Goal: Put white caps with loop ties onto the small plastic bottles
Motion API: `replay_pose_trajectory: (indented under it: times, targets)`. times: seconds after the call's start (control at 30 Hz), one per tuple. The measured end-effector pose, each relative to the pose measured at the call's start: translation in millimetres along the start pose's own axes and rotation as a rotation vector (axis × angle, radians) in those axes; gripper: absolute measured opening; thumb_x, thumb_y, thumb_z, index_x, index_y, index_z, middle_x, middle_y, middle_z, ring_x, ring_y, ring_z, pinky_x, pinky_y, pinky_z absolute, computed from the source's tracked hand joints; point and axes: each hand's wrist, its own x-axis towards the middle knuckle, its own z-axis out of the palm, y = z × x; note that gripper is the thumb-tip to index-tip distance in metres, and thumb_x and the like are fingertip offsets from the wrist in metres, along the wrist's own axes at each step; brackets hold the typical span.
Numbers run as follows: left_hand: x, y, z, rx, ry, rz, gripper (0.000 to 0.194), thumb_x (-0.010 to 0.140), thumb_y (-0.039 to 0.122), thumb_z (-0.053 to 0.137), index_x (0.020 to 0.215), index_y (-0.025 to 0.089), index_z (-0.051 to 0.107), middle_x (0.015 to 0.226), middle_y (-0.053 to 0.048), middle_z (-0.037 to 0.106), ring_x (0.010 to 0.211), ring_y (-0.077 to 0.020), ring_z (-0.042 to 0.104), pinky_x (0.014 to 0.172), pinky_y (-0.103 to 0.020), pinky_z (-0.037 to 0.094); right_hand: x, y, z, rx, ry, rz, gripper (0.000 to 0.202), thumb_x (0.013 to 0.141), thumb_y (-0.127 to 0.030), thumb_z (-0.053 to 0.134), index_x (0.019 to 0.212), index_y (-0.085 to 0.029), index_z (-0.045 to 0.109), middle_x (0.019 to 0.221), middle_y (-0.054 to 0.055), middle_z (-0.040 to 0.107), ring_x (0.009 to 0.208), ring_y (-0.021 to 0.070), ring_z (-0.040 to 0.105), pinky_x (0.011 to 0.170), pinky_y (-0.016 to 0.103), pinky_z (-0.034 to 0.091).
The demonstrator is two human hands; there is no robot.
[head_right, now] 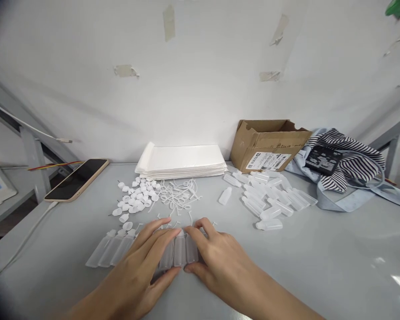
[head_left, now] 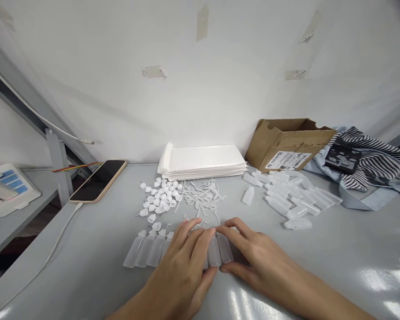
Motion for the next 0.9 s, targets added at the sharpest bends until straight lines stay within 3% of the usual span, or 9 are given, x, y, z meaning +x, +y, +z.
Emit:
replay_pose_trajectory:
  times: [0.27, 0.43, 0.6, 0.9]
  targets:
    - [0.1, -1.2, -2.5, -0.015, -0.073, -0.061, 0.057, 0.082, 0.018, 0.054, 0.134, 0.012, 0.031, 0.132, -0.017, 0.052, 0.132, -0.0336, 0.038, 0.097, -0.05, 0.049, -0.4, -0.8, -1.0, 0.035, 0.04, -0.039, 0.045, 0.078, -0.017, 0.064, 0.121, -0.024, 0.052, 0.111, 0.006, 0.056, 0.08, 0.0179, 0.064, 0.07, 0.032, 0.052]
    - [1.1, -0.6, -3.7, 0.016, -0.098, -0.03, 0.051, 0.083, 0.017, 0.053, 0.131, 0.013, 0.036, 0.128, -0.014, 0.057, 0.128, -0.0327, 0.043, 0.1, -0.054, 0.045, -2.3, -2.6, -6.0, 0.086, 0.011, -0.008, 0.044, 0.078, -0.017, 0.062, 0.121, -0.025, 0.052, 0.109, 0.005, 0.055, 0.072, 0.0145, 0.061, 0.067, 0.031, 0.052]
    - [2.2, -0.5, -6.0, 0.023, -0.088, -0.014, 0.048, 0.082, 0.016, 0.054, 0.127, 0.013, 0.04, 0.122, -0.013, 0.061, 0.123, -0.0313, 0.05, 0.1, -0.052, 0.046, -3.1, -2.0, -15.6, 0.11, 0.068, 0.009, 0.044, 0.079, -0.016, 0.062, 0.121, -0.026, 0.052, 0.115, 0.005, 0.054, 0.066, 0.0117, 0.058, 0.068, 0.031, 0.051]
    - [-2.5, -7.0, -4.5, -0.053, -0.131, -0.11, 0.063, 0.078, 0.017, 0.058, 0.134, 0.02, 0.032, 0.132, -0.011, 0.055, 0.126, -0.0297, 0.047, 0.102, -0.053, 0.043, 1.0, 1.5, -9.0, 0.168, 0.043, -0.045, 0.051, 0.077, -0.015, 0.067, 0.123, -0.028, 0.053, 0.114, 0.003, 0.057, 0.075, 0.0137, 0.06, 0.069, 0.029, 0.052]
